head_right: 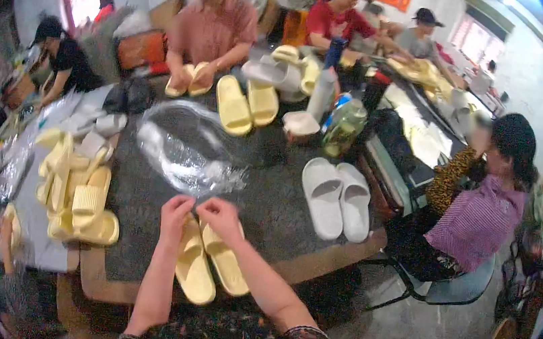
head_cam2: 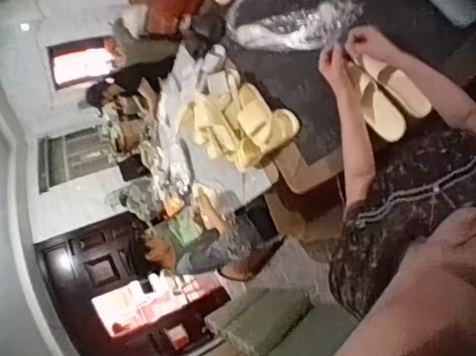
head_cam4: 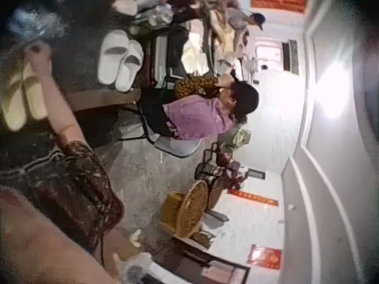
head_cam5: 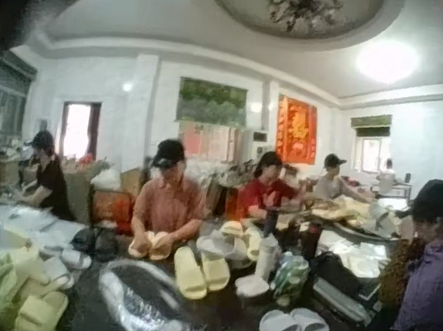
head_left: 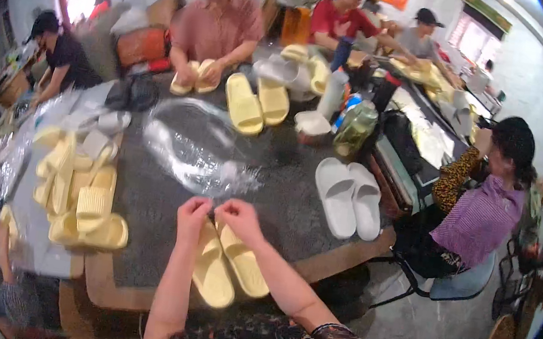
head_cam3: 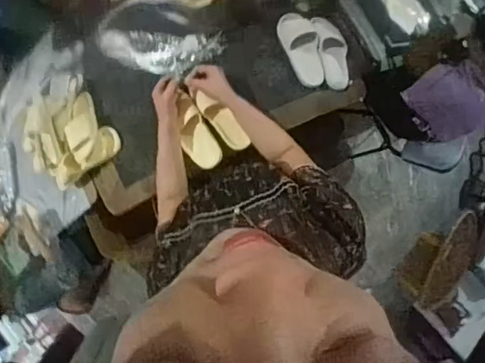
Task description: The person pairs slide sandals by threading plastic fasteners through the sides of each pair and securing the ends together by hand.
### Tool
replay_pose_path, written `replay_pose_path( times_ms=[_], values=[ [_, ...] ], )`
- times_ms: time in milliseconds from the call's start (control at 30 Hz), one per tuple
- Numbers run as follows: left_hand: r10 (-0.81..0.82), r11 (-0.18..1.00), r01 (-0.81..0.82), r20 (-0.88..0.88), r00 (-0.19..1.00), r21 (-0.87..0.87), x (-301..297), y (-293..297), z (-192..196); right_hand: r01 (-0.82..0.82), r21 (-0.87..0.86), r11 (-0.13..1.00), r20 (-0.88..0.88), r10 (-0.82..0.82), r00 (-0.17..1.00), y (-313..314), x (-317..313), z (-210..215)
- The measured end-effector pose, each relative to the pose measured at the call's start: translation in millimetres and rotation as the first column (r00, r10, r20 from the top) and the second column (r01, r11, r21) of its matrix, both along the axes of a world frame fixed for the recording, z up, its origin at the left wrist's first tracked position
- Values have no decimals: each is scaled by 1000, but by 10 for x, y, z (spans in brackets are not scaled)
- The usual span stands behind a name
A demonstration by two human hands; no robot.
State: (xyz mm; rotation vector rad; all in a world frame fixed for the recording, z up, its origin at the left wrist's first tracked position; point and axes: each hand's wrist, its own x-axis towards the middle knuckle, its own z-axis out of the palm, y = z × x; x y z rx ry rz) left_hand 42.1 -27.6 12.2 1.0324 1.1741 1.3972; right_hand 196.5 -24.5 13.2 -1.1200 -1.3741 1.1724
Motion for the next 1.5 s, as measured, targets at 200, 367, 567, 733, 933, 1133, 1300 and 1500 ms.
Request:
replay_pose_path(
  times_ms=[200, 367, 567, 733, 933, 1133, 1300, 1500],
  values=[
    [-19, 997, 12, -86, 996, -76, 153, -39, 329, 41, -44, 998, -166, -48, 985, 86, 33, -20],
    [-34, 999, 36, -83, 996, 19, 82, 16, 119, 66, 11, 998, -134, -64, 989, 72, 22, -64],
    [-43, 994, 52, 89, 995, -96, 22, -41, 120, 68, -98, 993, -387, -101, 917, -132, -43, 250],
    [-66, 994, 75, 109, 992, -82, 30, -1, 102, 3, -87, 996, -262, -26, 965, -83, 42, 108],
    [-92, 993, 102, 169, 981, -56, 9, 24, 93, -14, -102, 995, -212, -8, 977, -82, -6, 115],
    [-108, 990, 123, 189, 976, -69, 1, 35, 59, 21, -58, 998, -133, -29, 991, -61, -18, 111],
    [-108, 990, 117, 101, 989, -81, -20, 47, 24, 30, -4, 1000, -103, -31, 994, -38, -25, 56],
    [-104, 991, 116, 141, 984, -74, -3, 27, 51, 24, -5, 1000, -110, -24, 994, -33, -28, 28]
  ],
)
